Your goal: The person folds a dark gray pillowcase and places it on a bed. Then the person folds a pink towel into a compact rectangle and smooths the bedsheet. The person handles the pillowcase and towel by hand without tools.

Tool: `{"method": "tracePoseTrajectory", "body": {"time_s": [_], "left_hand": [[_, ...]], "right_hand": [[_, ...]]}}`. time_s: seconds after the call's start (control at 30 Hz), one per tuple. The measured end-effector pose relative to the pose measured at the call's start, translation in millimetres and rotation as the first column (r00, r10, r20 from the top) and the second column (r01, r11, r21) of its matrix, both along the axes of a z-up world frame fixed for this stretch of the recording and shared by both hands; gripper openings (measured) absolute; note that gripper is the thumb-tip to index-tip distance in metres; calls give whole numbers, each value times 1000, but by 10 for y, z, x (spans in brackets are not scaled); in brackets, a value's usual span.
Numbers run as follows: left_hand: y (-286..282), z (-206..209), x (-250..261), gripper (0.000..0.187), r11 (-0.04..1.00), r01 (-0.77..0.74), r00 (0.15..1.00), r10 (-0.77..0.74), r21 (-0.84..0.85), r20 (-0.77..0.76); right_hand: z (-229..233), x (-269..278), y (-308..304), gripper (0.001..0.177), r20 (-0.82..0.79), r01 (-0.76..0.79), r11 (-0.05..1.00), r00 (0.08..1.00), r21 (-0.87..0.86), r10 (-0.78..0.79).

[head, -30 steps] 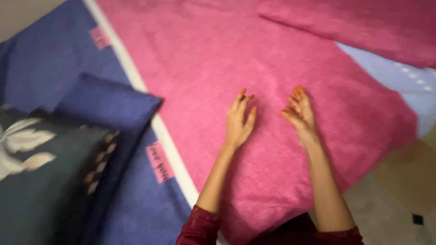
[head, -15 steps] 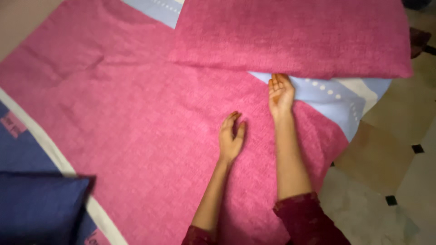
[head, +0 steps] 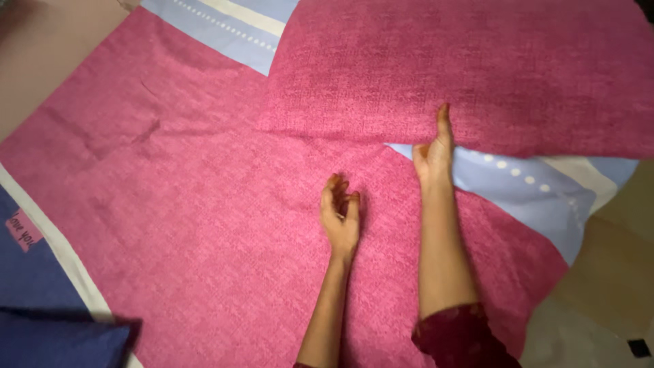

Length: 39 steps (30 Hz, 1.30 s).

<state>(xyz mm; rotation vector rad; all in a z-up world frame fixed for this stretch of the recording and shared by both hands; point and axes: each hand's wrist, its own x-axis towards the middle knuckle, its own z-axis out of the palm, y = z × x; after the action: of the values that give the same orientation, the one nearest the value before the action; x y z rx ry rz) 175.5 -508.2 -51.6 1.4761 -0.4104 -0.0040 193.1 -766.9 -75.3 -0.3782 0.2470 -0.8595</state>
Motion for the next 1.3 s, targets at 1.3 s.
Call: {"method": "tracePoseTrajectory", "body": {"time_s": [1.3], "left_hand": [[4268,1236,-693,112,875,-242,966,177,-419,-189]], "right_hand": [[1815,-816,1075,58,-309,-269,815,944,-513,117]]}}
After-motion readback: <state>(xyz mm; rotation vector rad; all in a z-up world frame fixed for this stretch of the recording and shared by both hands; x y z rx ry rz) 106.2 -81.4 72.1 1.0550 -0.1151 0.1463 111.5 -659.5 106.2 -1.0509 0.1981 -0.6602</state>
